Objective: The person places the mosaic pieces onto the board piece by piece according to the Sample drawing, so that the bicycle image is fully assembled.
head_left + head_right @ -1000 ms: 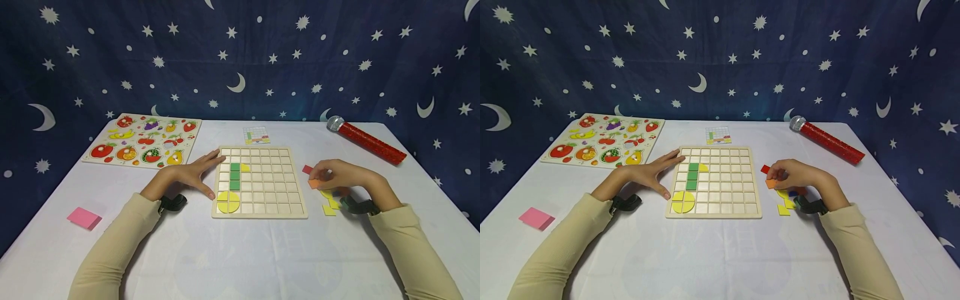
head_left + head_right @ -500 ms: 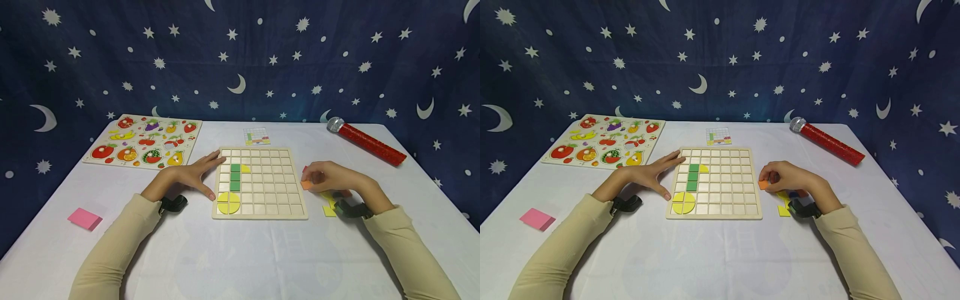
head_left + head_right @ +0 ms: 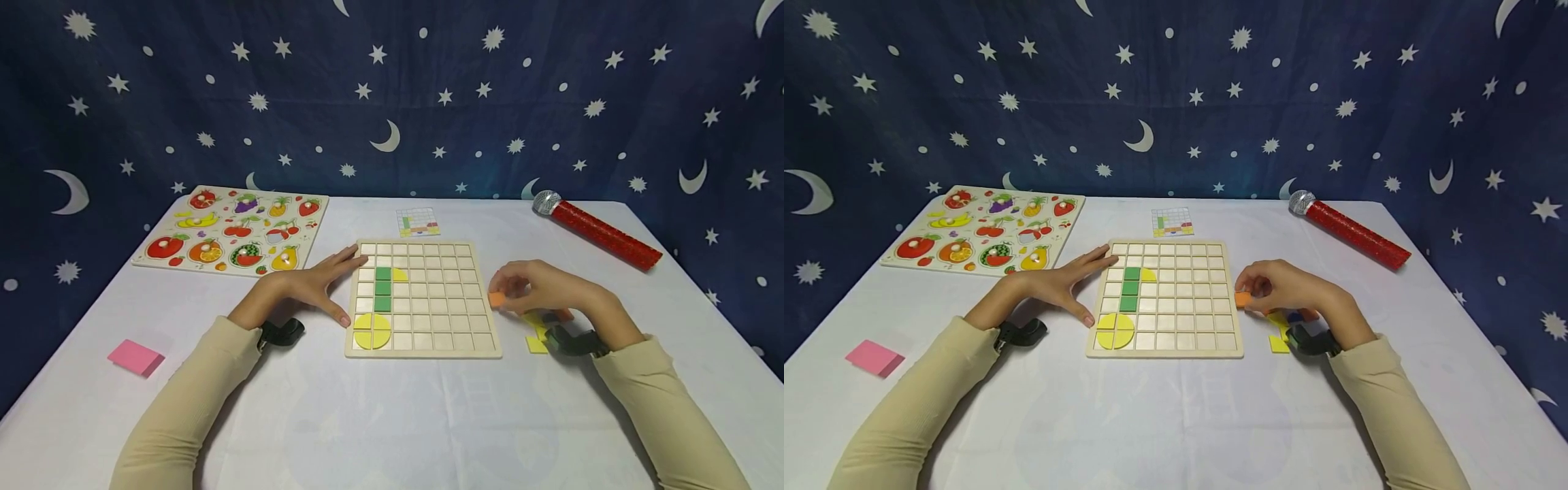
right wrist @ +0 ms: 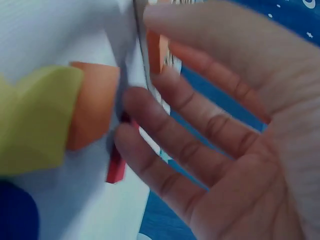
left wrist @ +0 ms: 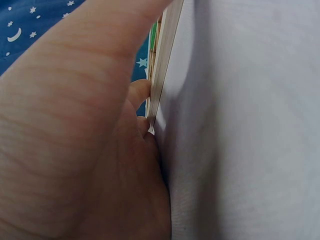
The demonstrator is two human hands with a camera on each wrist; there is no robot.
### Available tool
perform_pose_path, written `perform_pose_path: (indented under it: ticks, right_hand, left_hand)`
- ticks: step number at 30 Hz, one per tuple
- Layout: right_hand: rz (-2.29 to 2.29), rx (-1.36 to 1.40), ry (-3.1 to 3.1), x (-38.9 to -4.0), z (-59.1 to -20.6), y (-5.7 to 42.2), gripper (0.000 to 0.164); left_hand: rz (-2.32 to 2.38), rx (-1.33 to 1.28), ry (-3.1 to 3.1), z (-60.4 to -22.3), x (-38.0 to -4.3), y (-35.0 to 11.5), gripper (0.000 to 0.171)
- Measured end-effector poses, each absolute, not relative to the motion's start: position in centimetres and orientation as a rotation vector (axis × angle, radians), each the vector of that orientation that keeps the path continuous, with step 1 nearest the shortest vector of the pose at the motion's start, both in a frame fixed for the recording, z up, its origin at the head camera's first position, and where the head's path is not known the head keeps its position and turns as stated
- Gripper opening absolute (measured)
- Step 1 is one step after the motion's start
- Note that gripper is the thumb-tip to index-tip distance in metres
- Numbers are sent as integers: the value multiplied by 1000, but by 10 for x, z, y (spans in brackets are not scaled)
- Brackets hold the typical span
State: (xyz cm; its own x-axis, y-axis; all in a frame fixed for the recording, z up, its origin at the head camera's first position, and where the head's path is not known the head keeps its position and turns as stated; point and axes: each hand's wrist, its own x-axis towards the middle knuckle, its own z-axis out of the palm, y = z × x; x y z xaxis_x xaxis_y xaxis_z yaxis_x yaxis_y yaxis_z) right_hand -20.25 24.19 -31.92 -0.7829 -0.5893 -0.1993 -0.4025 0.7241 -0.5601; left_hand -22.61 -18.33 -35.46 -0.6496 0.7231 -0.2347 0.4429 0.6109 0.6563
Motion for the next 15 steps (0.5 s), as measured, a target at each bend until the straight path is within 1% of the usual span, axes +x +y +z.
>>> perform_pose_path:
  ticks: [5, 15]
  right_hand:
    - [-747, -836, 2546, -198, -313, 238, 30]
    - [-787, -1159, 2430, -192, -314, 213, 23]
  left_hand:
    - [759, 914, 2356, -354, -226, -183, 126]
    - [739, 893, 2363, -355, -226, -182, 127]
